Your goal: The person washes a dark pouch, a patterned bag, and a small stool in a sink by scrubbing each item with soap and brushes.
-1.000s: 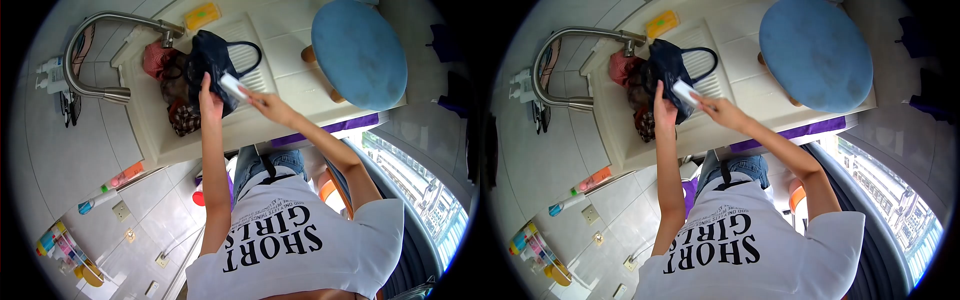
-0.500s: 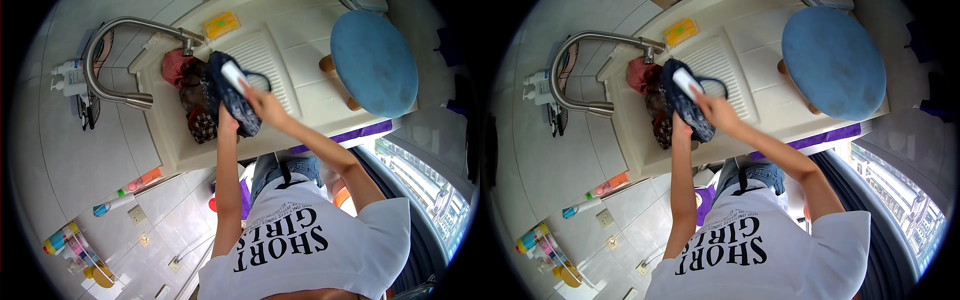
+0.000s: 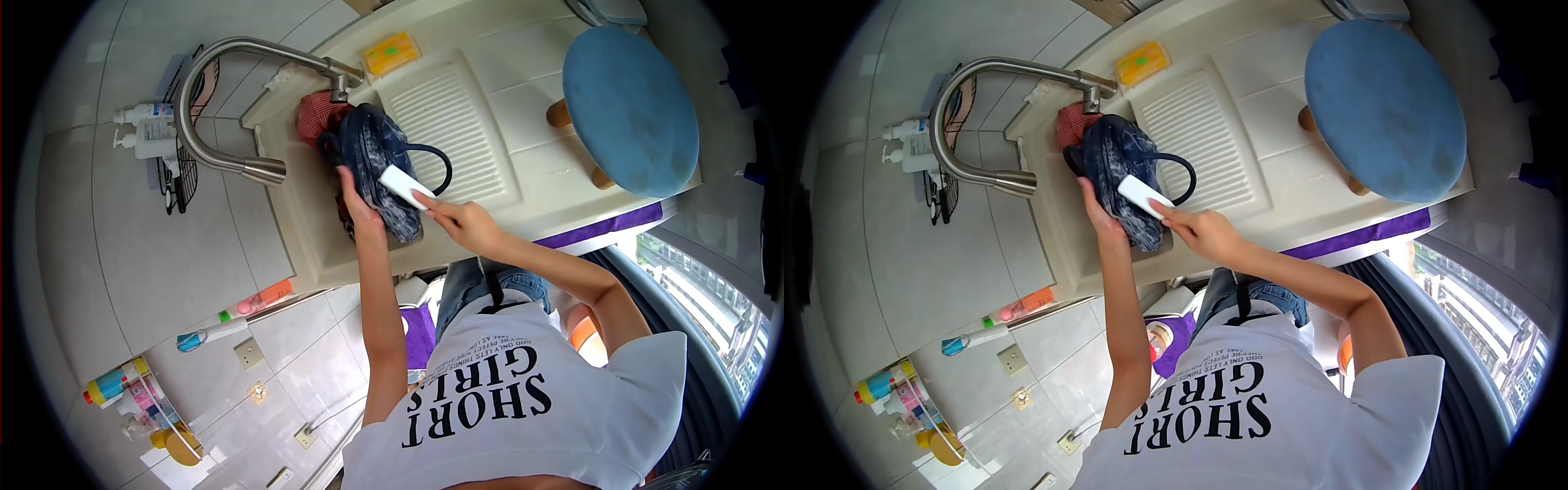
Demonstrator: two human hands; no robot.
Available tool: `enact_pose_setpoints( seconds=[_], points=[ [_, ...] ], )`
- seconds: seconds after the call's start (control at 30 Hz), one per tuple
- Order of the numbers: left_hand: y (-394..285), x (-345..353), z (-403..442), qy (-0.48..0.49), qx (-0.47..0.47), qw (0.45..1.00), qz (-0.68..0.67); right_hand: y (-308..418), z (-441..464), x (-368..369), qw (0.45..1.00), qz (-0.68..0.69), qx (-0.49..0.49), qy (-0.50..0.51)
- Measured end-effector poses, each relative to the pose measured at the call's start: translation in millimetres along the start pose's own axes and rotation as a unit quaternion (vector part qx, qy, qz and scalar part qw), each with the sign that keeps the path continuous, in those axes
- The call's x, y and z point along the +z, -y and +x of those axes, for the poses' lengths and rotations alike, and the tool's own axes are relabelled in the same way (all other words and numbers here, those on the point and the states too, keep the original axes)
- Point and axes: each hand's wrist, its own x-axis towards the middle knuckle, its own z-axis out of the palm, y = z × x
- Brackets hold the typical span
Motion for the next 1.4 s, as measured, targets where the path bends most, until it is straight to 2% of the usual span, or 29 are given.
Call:
enact_pose_setpoints(
  seconds=[0.07, 0.1, 0.17, 0.2, 0.23, 0.3, 0.37, 0.43, 0.53, 0.6, 0.63, 0.7, 0.73, 0.77, 0.8, 0.83, 0.93, 1.03, 1.07, 1.1, 1.17, 1.23, 1.27, 1.33, 1.4],
  points=[
    [4.6, -13.5, 0.2, -0.016, -0.079, 0.996, 0.037, -4.6, 5.4, 3.5, 0.999, -0.026, -0.037, -0.011],
    [13.2, -21.9, 1.3, 0.026, -0.117, 0.993, 0.005, -18.4, 17.8, 8.7, 0.997, -0.055, -0.039, -0.038],
    [24.5, -3.7, -17.2, 0.048, -0.075, 0.991, 0.102, -15.8, 55.5, -6.6, 0.994, -0.077, 0.002, -0.080],
    [22.4, 5.8, -25.2, 0.012, -0.090, 0.989, 0.121, -17.4, 71.1, -10.1, 0.992, -0.079, 0.008, -0.096],
    [21.3, 5.1, -25.4, 0.020, -0.104, 0.985, 0.135, -18.4, 83.8, -11.8, 0.990, -0.081, 0.015, -0.112],
    [17.9, 6.5, -25.3, 0.042, -0.063, 0.981, 0.179, -18.4, 89.2, -6.4, 0.994, -0.066, 0.038, -0.084],
    [13.1, -0.5, -21.4, 0.029, -0.034, 0.981, 0.191, -16.8, 62.7, 14.7, 0.997, 0.036, -0.041, -0.047],
    [10.1, -15.2, -13.5, 0.004, 0.028, 0.979, 0.201, -3.1, 41.6, 11.6, 0.997, 0.071, 0.014, 0.013],
    [18.9, -31.6, -19.9, -0.010, 0.034, 0.982, 0.187, -10.1, 45.7, 5.7, 0.997, 0.051, 0.047, 0.015],
    [30.8, -48.2, -22.9, -0.049, 0.083, 0.941, 0.323, -13.4, 58.6, 0.4, 0.998, -0.034, 0.031, -0.046],
    [36.9, -57.3, -21.1, -0.049, 0.081, 0.941, 0.324, -18.2, 66.1, -0.4, 0.998, -0.033, 0.033, -0.046],
    [43.1, -62.6, -19.8, -0.023, 0.150, 0.909, 0.387, -22.3, 77.5, -1.3, 0.999, -0.010, 0.033, -0.029],
    [44.1, -59.7, -22.3, -0.025, 0.148, 0.909, 0.388, -18.4, 72.0, -0.2, 0.996, 0.077, 0.032, -0.018],
    [45.6, -55.2, -22.2, -0.086, 0.136, 0.955, 0.250, -13.6, 60.5, 5.4, 0.996, 0.078, 0.032, -0.018],
    [45.3, -49.1, -22.2, -0.145, 0.120, 0.977, 0.104, -7.8, 43.9, 13.9, 0.998, 0.065, 0.015, 0.016],
    [50.2, -63.8, -15.1, -0.095, 0.131, 0.987, -0.002, -3.4, 29.9, 21.6, 0.997, 0.052, -0.002, 0.050],
    [43.7, -75.3, -27.8, 0.061, 0.045, 0.997, -0.006, -0.6, 10.6, 35.1, 0.996, 0.017, 0.009, 0.085],
    [43.4, -68.1, -38.0, 0.046, 0.038, 0.996, 0.068, -13.1, 46.6, 32.1, 0.998, 0.024, 0.010, 0.065],
    [46.7, -81.2, -34.7, 0.200, 0.030, 0.974, -0.101, -20.7, 57.9, 35.7, 0.998, -0.030, 0.008, 0.051],
    [47.8, -85.5, -34.1, 0.200, 0.034, 0.974, -0.100, -29.2, 69.0, 41.2, 0.996, -0.084, 0.005, 0.034],
    [53.0, -91.1, -33.9, 0.084, 0.001, 0.994, -0.065, -49.4, 83.1, 51.8, 0.992, -0.121, 0.015, 0.035],
    [55.6, -101.2, -33.3, 0.070, -0.010, 0.993, -0.097, -59.0, 89.0, 56.5, 0.990, -0.139, -0.009, 0.029],
    [58.0, -106.1, -33.3, 0.053, -0.008, 0.994, -0.100, -63.7, 86.5, 59.0, 0.988, -0.148, 0.023, 0.047],
    [56.9, -103.5, -38.1, 0.031, -0.001, 0.994, -0.108, -31.8, 71.0, 46.6, 0.989, -0.126, 0.013, 0.078],
    [58.1, -100.6, -40.7, -0.085, 0.048, 0.992, -0.082, -7.5, 56.6, 37.6, 0.986, -0.091, -0.034, 0.136]
  ],
)
